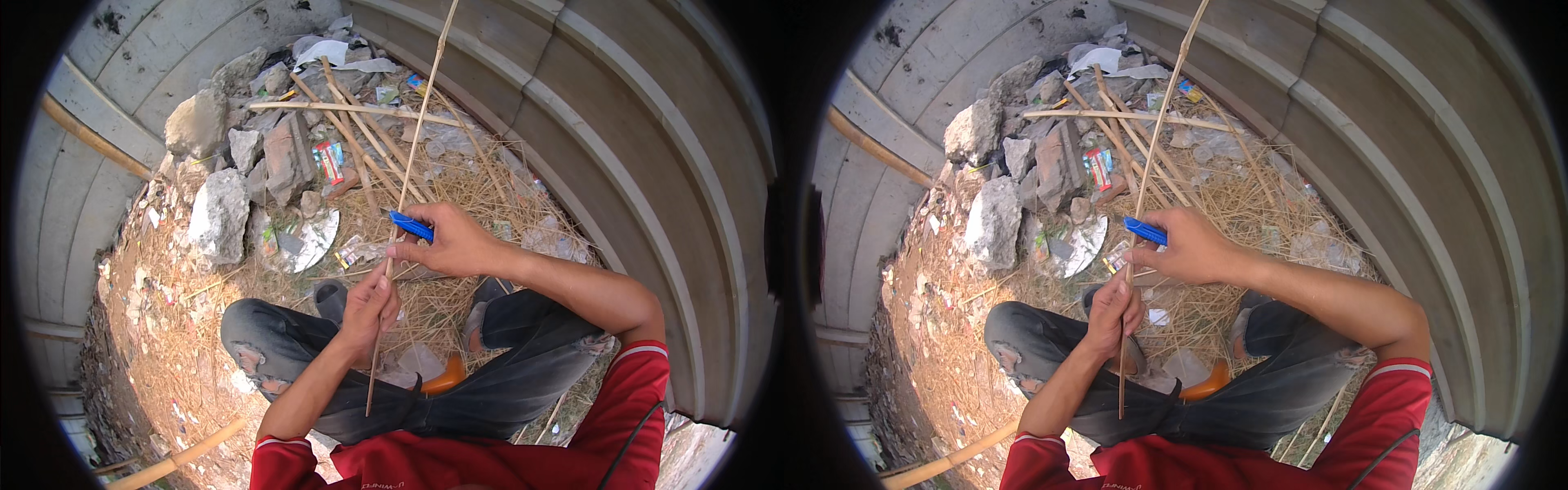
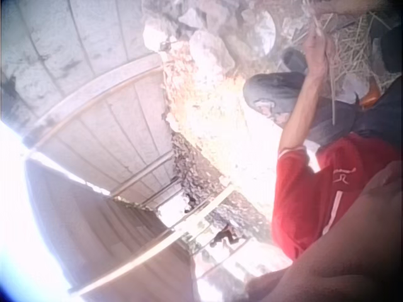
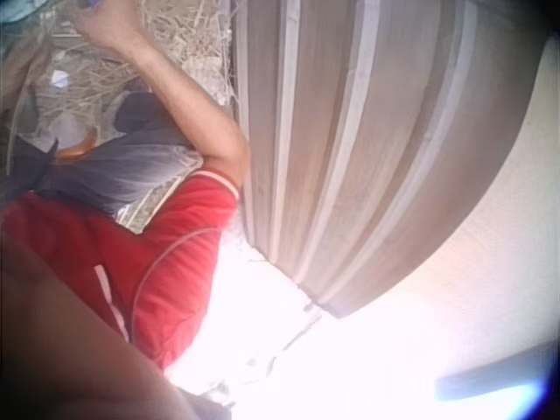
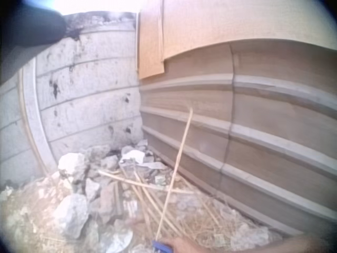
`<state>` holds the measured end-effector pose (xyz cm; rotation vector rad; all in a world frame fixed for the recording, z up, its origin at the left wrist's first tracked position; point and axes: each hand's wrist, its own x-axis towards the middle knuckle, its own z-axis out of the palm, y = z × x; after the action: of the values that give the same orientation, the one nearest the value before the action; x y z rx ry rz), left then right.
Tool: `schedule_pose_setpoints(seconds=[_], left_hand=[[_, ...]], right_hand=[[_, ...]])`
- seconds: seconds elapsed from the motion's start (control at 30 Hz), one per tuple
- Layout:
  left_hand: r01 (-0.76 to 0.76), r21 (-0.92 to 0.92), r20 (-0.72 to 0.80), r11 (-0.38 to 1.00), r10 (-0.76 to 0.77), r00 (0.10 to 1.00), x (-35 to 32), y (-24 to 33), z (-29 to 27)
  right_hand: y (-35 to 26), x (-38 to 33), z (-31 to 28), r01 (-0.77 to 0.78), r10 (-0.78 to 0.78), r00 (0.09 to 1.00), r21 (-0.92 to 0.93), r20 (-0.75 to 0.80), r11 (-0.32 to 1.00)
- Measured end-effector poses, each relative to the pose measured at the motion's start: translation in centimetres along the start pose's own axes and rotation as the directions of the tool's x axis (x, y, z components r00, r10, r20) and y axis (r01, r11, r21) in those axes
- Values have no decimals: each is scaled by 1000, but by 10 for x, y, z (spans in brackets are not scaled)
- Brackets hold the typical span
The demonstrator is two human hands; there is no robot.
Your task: The person sits cross-legged on the ground and uses a blue utility knife to shave thin strips from a long bamboo stick. They hold the stick with their left hand and scrape the blade along its length, occasionally switching to a machete to split or trim the bamboo.
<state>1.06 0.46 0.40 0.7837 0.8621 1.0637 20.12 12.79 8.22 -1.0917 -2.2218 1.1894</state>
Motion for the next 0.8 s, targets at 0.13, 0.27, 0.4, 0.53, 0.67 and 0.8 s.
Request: schedule_pose_setpoints(seconds=[0.13,0.27,0.4,0.53,0.67,0.8], left_hand=[[-18,13,-15,1000,18,1000,0,5,-5],[31,-125,1,992,-31,1000,0,4,-8],[136,-245,-4,960,-141,990,-4,5,-9],[149,-208,21,967,-148,989,-8,15,-3],[128,-184,38,975,-123,992,-6,8,-10],[122,-250,15,961,-122,992,-9,8,-10]], right_hand=[[-12,-4,-11,67,-83,995,-278,-47,958],[-11,-16,5,143,-134,990,-411,50,900],[-3,-16,18,111,-94,994,-452,60,885],[13,15,-23,-42,-31,987,-444,-155,895],[-5,-7,-6,103,-87,995,-436,57,894],[-14,-10,3,132,-60,987,-524,152,841]])
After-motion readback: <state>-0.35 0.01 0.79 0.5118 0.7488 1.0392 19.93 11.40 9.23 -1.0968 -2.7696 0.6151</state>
